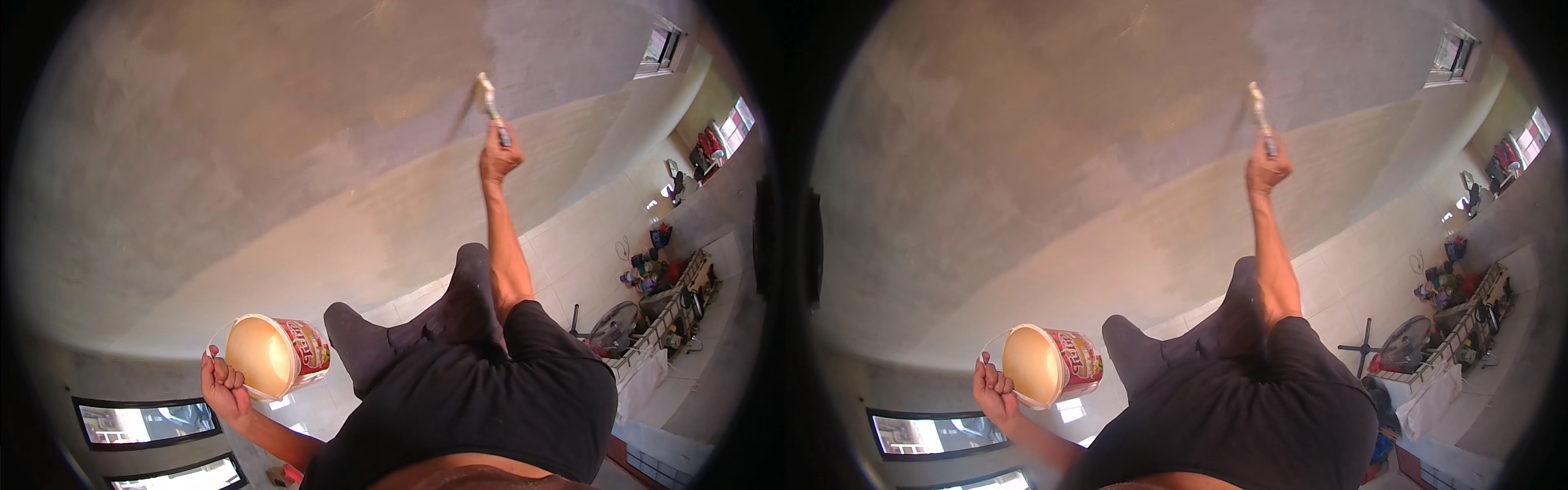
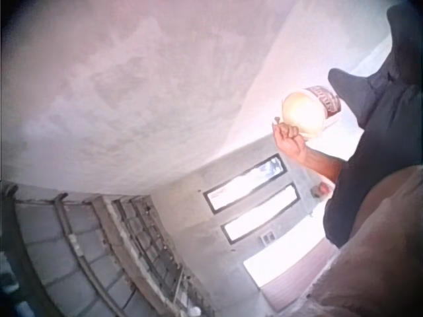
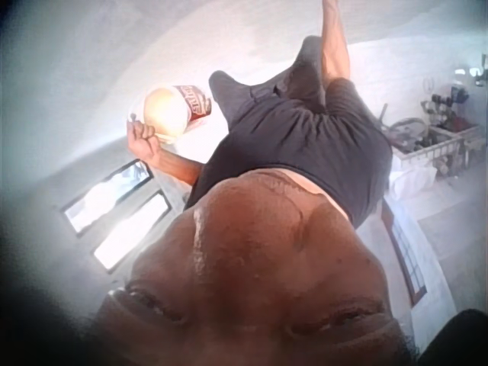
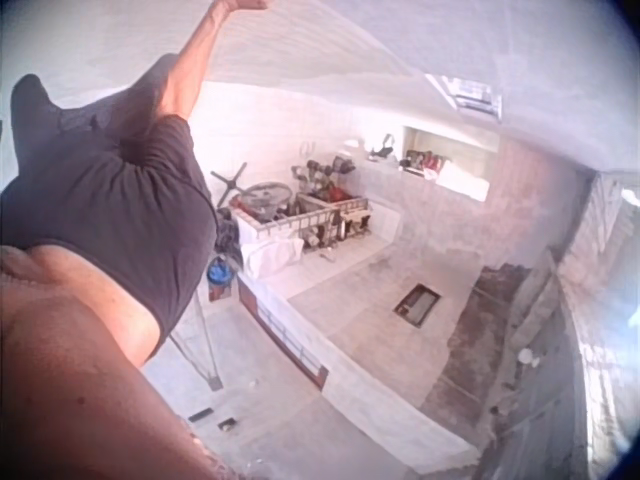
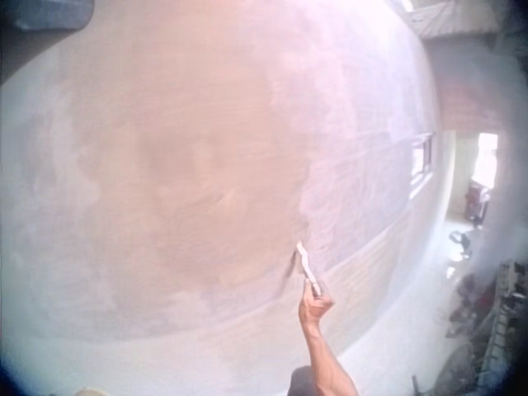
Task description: The person paints a ceiling using a paintbrush and a bucket of paint. They repeatedly dip the brush into the bucket and apply paint to the ceiling surface in a room with windows and scattered items.
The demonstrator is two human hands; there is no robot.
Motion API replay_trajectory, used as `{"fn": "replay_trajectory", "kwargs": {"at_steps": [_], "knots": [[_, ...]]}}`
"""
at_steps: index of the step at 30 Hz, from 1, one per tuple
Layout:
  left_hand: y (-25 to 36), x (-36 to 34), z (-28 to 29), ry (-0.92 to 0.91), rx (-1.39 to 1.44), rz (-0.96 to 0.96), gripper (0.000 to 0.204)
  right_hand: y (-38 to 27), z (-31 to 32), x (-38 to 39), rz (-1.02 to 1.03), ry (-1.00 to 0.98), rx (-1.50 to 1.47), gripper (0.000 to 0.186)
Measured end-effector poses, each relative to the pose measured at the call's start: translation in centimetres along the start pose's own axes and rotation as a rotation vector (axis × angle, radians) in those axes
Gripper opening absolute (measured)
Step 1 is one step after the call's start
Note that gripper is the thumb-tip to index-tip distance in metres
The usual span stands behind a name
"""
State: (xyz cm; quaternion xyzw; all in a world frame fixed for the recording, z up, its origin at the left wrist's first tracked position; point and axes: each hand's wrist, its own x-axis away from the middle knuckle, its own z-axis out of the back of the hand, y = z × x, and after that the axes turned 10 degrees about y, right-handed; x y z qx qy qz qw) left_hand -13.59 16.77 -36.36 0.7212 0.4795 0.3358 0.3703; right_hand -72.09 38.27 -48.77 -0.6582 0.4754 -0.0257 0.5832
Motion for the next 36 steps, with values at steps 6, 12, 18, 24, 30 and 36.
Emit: {"fn": "replay_trajectory", "kwargs": {"at_steps": [6, 12, 18, 24, 30, 36], "knots": [[-0.3, 0.9, 3.0, 0.046, 0.019, -0.026, 0.027, -10.8, -1.4, 18.0, 0.180, -0.330, -0.094, 0.028], [0.0, 1.5, 3.0, 0.039, 0.024, -0.042, 0.027, -17.1, -2.8, 25.1, -0.015, -0.692, -0.457, 0.023], [0.8, 1.9, 3.4, 0.101, 0.005, -0.072, 0.025, -11.0, -3.7, 19.1, -0.215, -0.672, -0.328, 0.021], [0.9, 2.5, 4.3, 0.136, 0.038, -0.068, 0.024, -0.4, -0.5, 4.6, -0.153, -0.134, -0.119, 0.021], [0.4, 2.5, 5.3, 0.070, 0.061, -0.048, 0.024, 2.3, -0.2, -0.7, -0.045, 0.083, 0.094, 0.019], [0.3, 3.4, 2.7, 0.212, 0.070, -0.061, 0.023, -7.4, -1.6, 14.1, 0.248, -0.250, 0.029, 0.034]]}}
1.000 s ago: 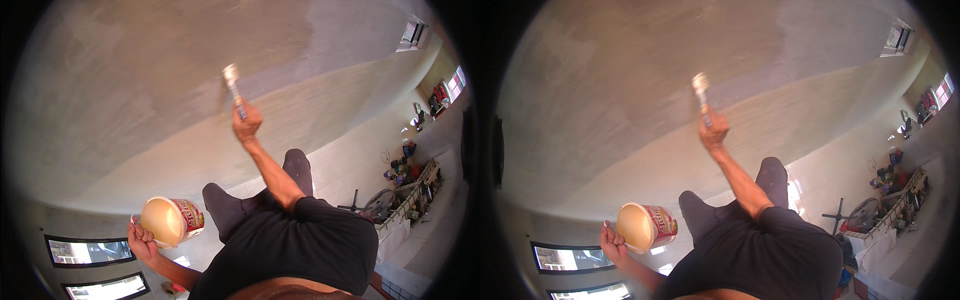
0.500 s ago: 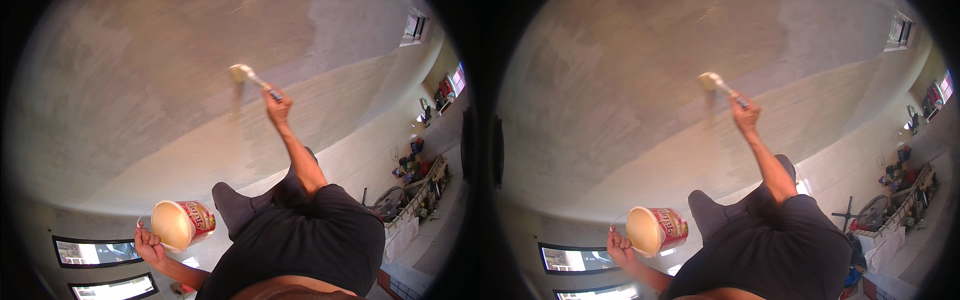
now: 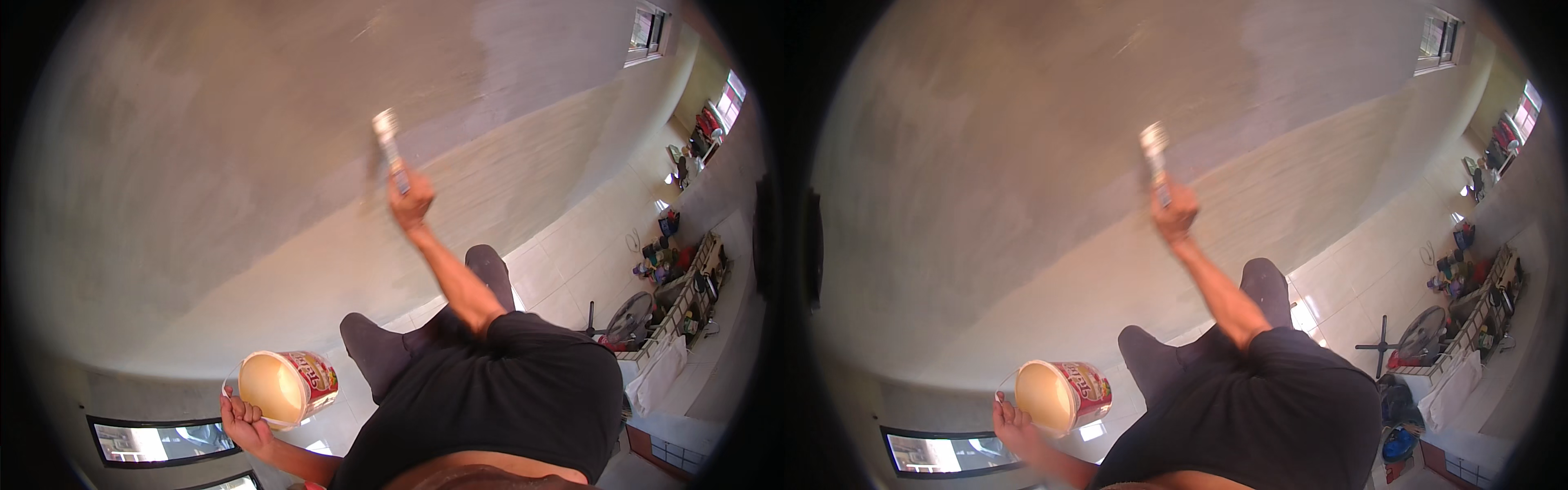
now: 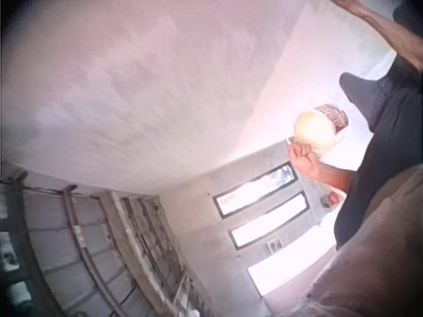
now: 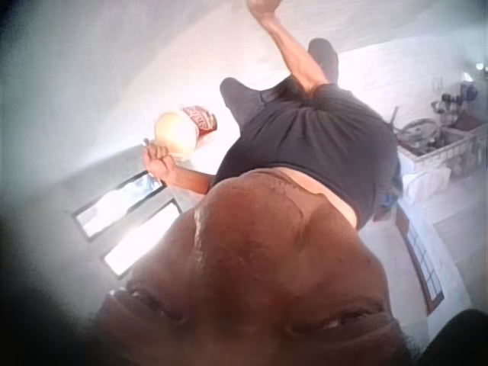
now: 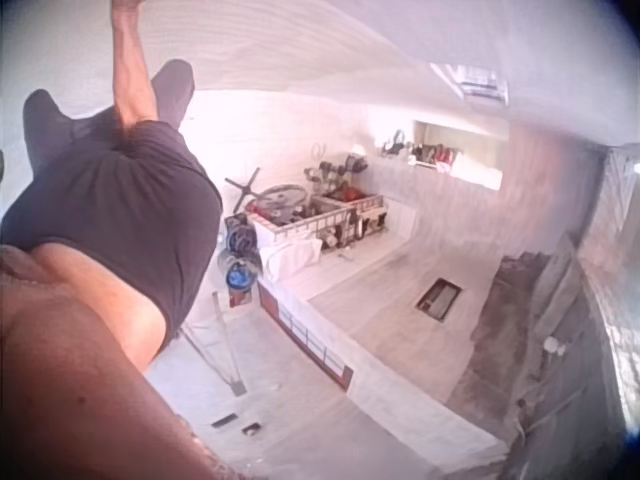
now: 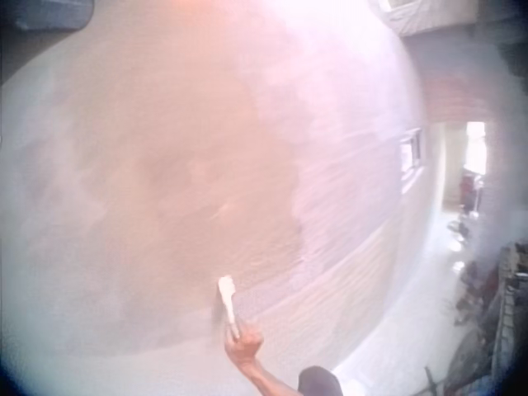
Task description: The person paints a ceiling using a paintbrush and a bucket of paint. They repeatedly dip the brush into the bucket and apply paint to the ceiling surface in a room with windows and scattered items.
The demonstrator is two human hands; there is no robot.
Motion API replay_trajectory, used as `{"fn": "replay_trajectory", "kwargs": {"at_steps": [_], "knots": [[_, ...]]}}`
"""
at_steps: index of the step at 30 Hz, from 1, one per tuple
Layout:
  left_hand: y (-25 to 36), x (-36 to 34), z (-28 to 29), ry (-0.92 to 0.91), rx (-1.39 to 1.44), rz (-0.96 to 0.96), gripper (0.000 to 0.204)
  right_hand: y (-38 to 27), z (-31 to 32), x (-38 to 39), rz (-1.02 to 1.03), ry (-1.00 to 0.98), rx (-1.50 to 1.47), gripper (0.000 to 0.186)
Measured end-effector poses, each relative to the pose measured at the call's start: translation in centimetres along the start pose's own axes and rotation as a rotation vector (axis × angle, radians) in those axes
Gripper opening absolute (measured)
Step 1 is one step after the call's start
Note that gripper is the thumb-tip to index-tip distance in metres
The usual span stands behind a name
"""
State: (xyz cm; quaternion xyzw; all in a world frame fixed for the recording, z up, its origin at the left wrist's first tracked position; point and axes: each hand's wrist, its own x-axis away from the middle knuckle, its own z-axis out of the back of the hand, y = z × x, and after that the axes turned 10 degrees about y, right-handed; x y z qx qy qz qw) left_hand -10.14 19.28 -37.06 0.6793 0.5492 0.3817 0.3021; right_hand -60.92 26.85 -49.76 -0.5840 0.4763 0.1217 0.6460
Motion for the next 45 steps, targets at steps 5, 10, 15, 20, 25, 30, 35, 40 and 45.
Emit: {"fn": "replay_trajectory", "kwargs": {"at_steps": [5, 10, 15, 20, 25, 30, 35, 40, 45], "knots": [[-0.1, 0.3, -1.5, 0.125, 0.043, -0.010, 0.023, -7.6, 0.3, 2.3, -0.050, -0.366, -0.489, 0.031], [0.0, -0.3, -0.7, 0.153, 0.065, -0.014, 0.024, -0.7, 0.1, -3.1, -0.332, -0.477, -0.463, 0.026], [0.7, -0.4, 0.1, 0.128, 0.049, 0.000, 0.023, 10.7, 4.9, -14.5, -0.460, -0.100, -0.392, 0.020], [1.3, -0.4, 0.8, -0.139, -0.006, 0.028, 0.023, 17.6, 9.4, -20.7, -0.386, 0.348, -0.103, 0.019], [1.6, 0.2, -0.3, -0.183, -0.011, 0.030, 0.022, 12.9, 8.1, -18.7, -0.240, 0.378, 0.044, 0.019], [1.6, 0.3, -1.2, -0.221, -0.024, 0.028, 0.022, -0.2, 3.4, -5.4, -0.015, 0.073, 0.090, 0.022], [1.7, -0.4, -0.8, -0.161, -0.063, 0.023, 0.023, -13.2, 2.0, 4.3, 0.046, -0.222, -0.379, 0.025], [1.9, -1.2, -1.4, -0.239, -0.085, 0.067, 0.023, -18.8, 5.4, 2.9, -0.060, -0.480, -0.548, 0.017], [2.6, -0.3, -2.4, -0.196, -0.132, 0.117, 0.023, -21.5, 10.0, -3.8, -0.362, -0.966, -0.788, 0.021]]}}
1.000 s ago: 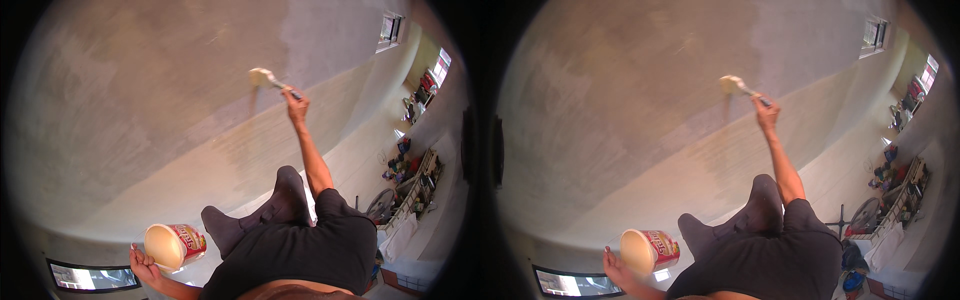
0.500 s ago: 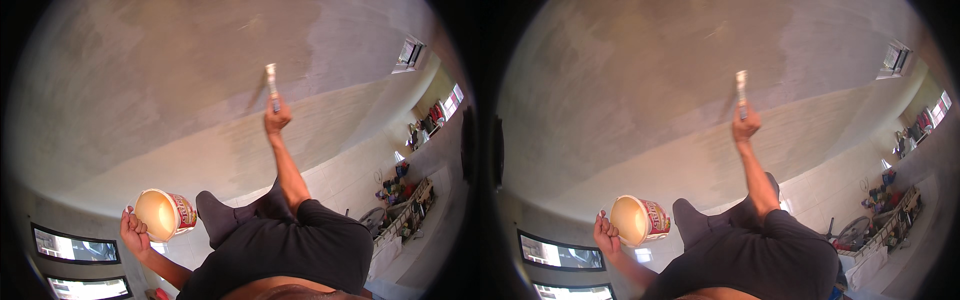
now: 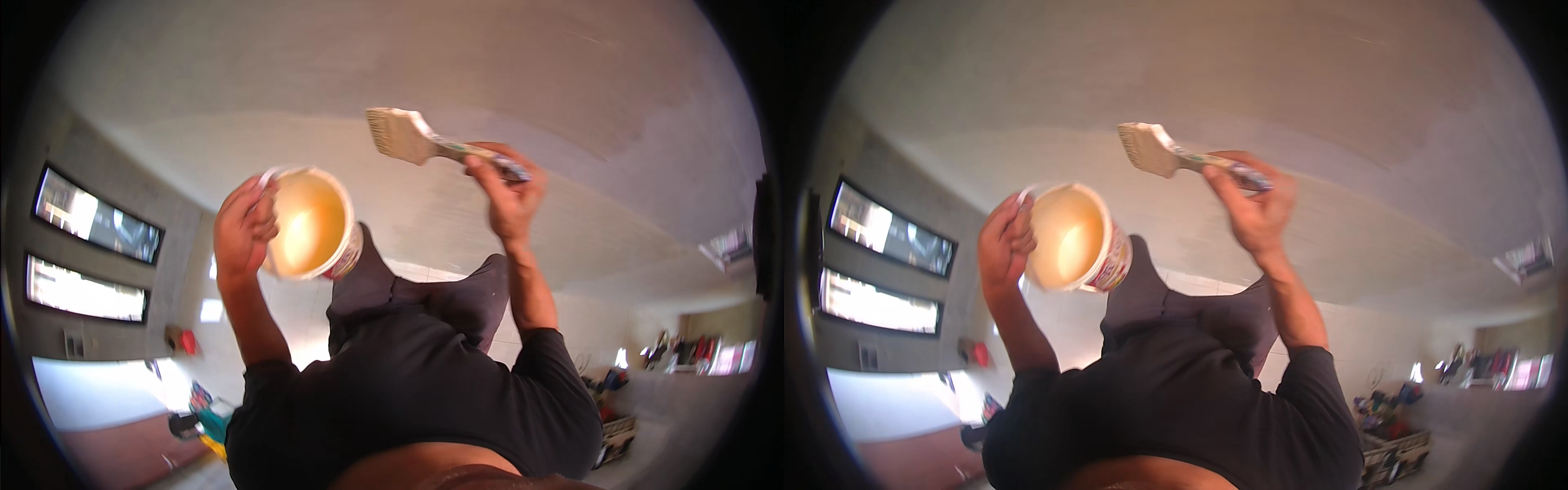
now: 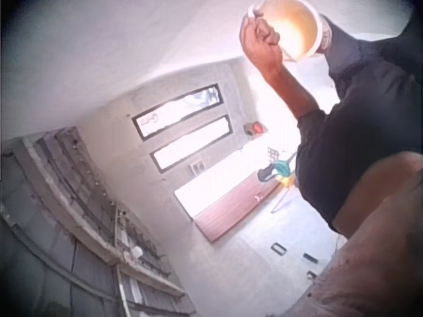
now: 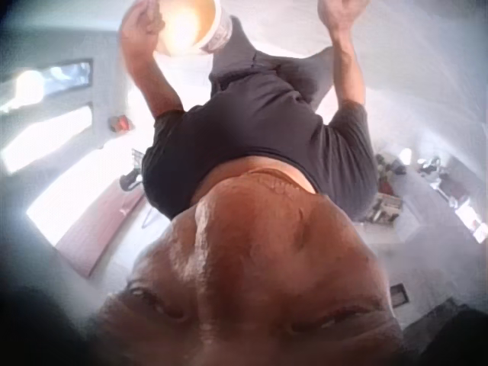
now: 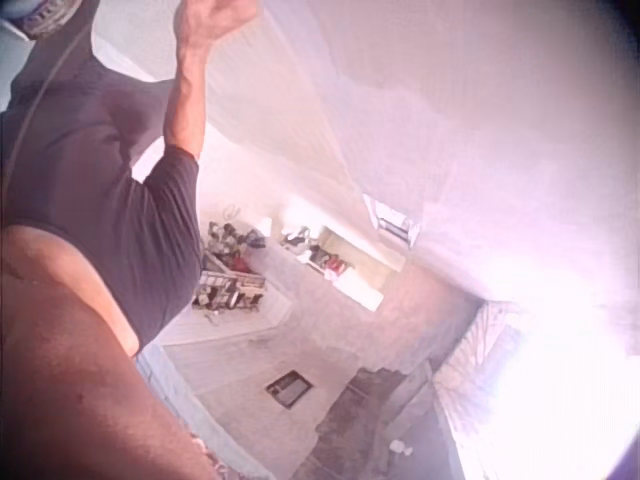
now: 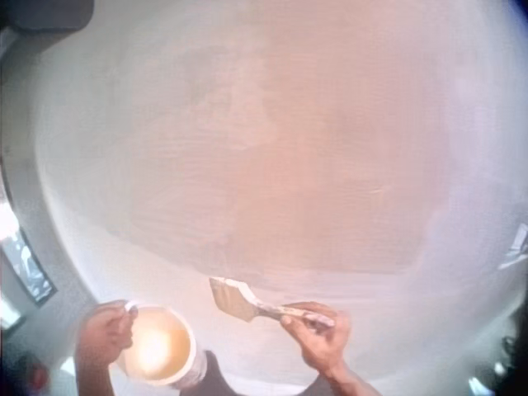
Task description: The person paints a ceiling using a paintbrush and a bucket of paint. They repeatedly dip the brush into the bucket and apply paint to the ceiling surface in a room with windows and scattered items.
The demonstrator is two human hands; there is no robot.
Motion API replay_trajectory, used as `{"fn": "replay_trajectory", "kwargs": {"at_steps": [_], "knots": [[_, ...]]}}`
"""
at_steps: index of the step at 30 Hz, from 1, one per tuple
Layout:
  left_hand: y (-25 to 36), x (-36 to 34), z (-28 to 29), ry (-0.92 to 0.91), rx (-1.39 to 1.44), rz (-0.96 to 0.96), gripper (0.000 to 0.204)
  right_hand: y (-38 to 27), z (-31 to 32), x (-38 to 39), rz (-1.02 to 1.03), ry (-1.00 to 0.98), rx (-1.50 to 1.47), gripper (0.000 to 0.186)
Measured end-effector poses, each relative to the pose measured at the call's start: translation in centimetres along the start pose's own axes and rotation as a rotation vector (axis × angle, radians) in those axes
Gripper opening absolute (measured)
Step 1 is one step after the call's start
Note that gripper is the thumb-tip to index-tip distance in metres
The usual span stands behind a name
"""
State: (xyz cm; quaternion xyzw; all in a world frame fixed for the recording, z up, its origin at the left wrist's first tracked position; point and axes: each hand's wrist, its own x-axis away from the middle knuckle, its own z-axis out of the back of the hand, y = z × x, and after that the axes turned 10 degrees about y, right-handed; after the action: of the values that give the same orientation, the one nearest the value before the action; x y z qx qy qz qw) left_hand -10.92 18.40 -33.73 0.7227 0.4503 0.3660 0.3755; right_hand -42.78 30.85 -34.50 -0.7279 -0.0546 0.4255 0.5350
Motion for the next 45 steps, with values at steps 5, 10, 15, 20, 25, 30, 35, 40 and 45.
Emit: {"fn": "replay_trajectory", "kwargs": {"at_steps": [5, 10, 15, 20, 25, 30, 35, 40, 45], "knots": [[0.4, -0.4, -2.9, -0.254, -0.095, 0.054, 0.024, -5.0, 0.4, 0.7, 0.018, -0.328, 0.162, 0.022], [-0.6, -0.4, -6.8, -0.341, -0.130, 0.001, 0.023, -4.3, -1.1, -0.3, 0.286, -0.618, 0.354, 0.023], [-1.6, -1.1, -8.8, -0.397, -0.087, 0.084, 0.022, -1.1, -2.9, 0.4, 0.382, -0.779, 0.477, 0.017], [-2.5, -1.3, -10.0, -0.443, -0.077, 0.138, 0.021, 0.4, -4.3, 0.9, 0.366, -0.877, 0.607, 0.014], [-4.0, -2.2, -10.9, -0.519, -0.065, 0.186, 0.020, 3.2, -4.0, 1.0, 0.463, -0.981, 0.727, 0.010], [-4.6, -2.6, -11.2, -0.518, -0.061, 0.213, 0.021, 2.6, -3.8, 0.9, 0.390, -0.983, 0.784, 0.011], [-4.5, -2.7, -10.8, -0.536, -0.094, 0.229, 0.022, -0.4, -2.3, 0.5, 0.479, -0.795, 0.694, 0.019], [-4.6, -2.5, -10.8, -0.526, -0.102, 0.249, 0.022, -1.6, -0.5, 0.7, 0.544, -0.587, 0.669, 0.019], [-4.6, -2.9, -10.7, -0.523, -0.094, 0.223, 0.022, -1.1, -0.3, 1.7, 0.131, -0.516, 0.476, 0.020]]}}
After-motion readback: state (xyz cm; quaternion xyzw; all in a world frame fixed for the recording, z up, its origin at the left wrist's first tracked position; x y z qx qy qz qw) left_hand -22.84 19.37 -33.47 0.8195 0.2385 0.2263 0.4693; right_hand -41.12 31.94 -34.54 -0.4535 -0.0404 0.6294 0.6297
